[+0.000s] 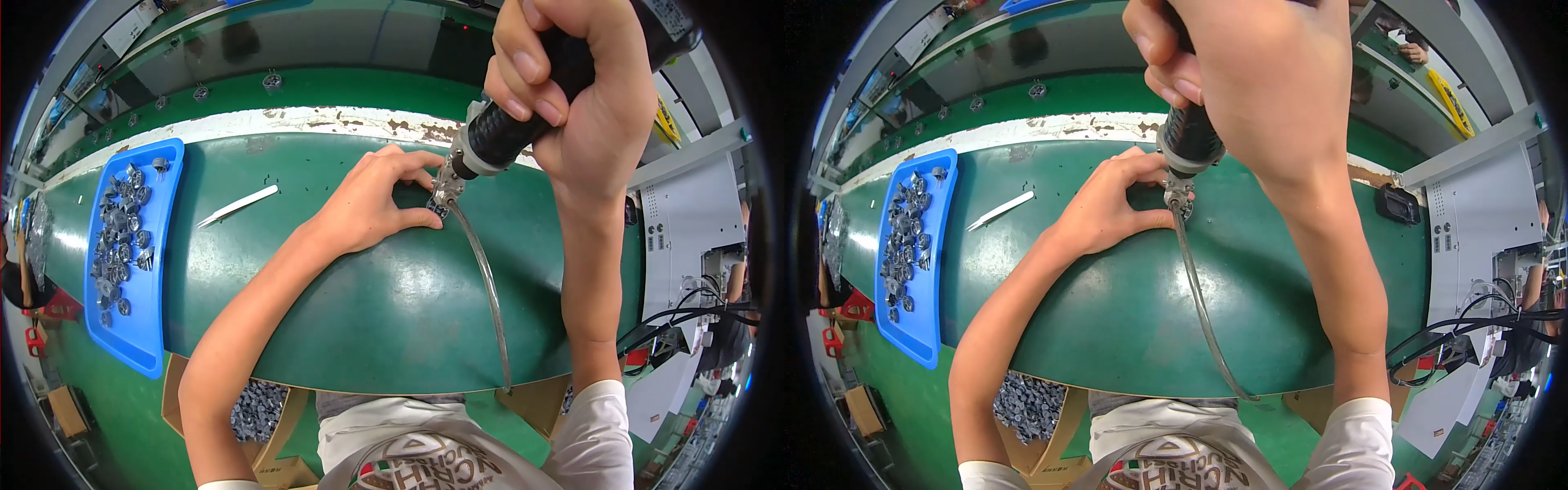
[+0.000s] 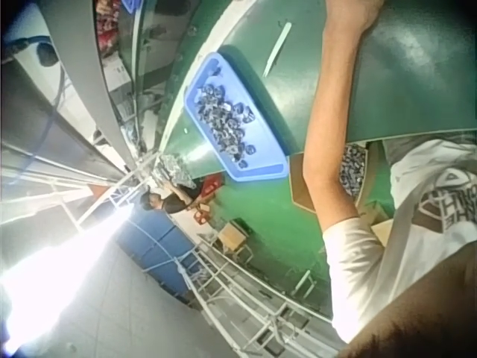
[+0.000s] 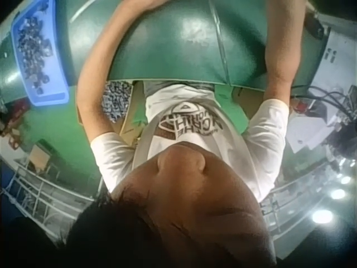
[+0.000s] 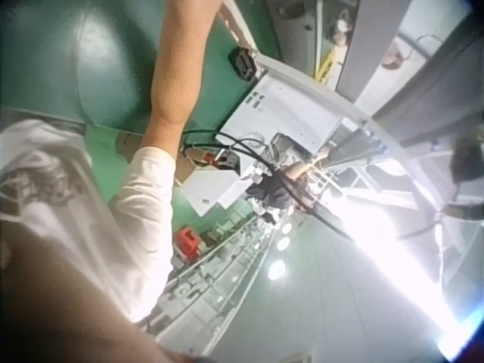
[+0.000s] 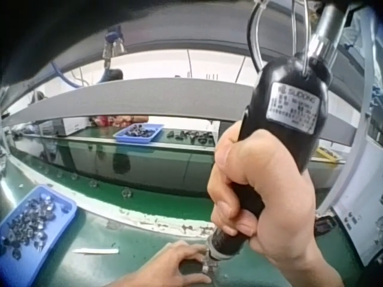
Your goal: The person assembles small components on an industrial assembly line using an electric screwdriver.
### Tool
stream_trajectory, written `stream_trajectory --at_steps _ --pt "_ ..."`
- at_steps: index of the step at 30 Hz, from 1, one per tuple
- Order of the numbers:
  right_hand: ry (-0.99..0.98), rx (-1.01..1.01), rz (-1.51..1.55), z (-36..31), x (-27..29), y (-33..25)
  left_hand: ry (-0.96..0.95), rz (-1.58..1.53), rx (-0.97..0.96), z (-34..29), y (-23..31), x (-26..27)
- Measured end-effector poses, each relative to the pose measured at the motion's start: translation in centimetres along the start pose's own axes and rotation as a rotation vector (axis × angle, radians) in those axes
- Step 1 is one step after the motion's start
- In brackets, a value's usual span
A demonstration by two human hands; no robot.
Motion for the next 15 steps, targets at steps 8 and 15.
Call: stream_trajectory --at_steps 8,15 --pt "-0.200 0.286 0.007 -1.5 2.4 -6.8 0.187 0.117 -0.135 -0.2 0.9 0.3" --pt "0.108 0.214 -0.130 -2.0 0.1 -3.0 0.219 0.204 -0.179 -0.7 0.3 0.7"
Point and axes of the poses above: each hand's wrist, its own z-axis towards the middle knuckle, its own x-axis out of the back of the hand, y = z × x, the point moved 9 cm from there along z, towards the middle knuckle, and after that the axes turned 14 degrees about z, right-handed, at the moved point
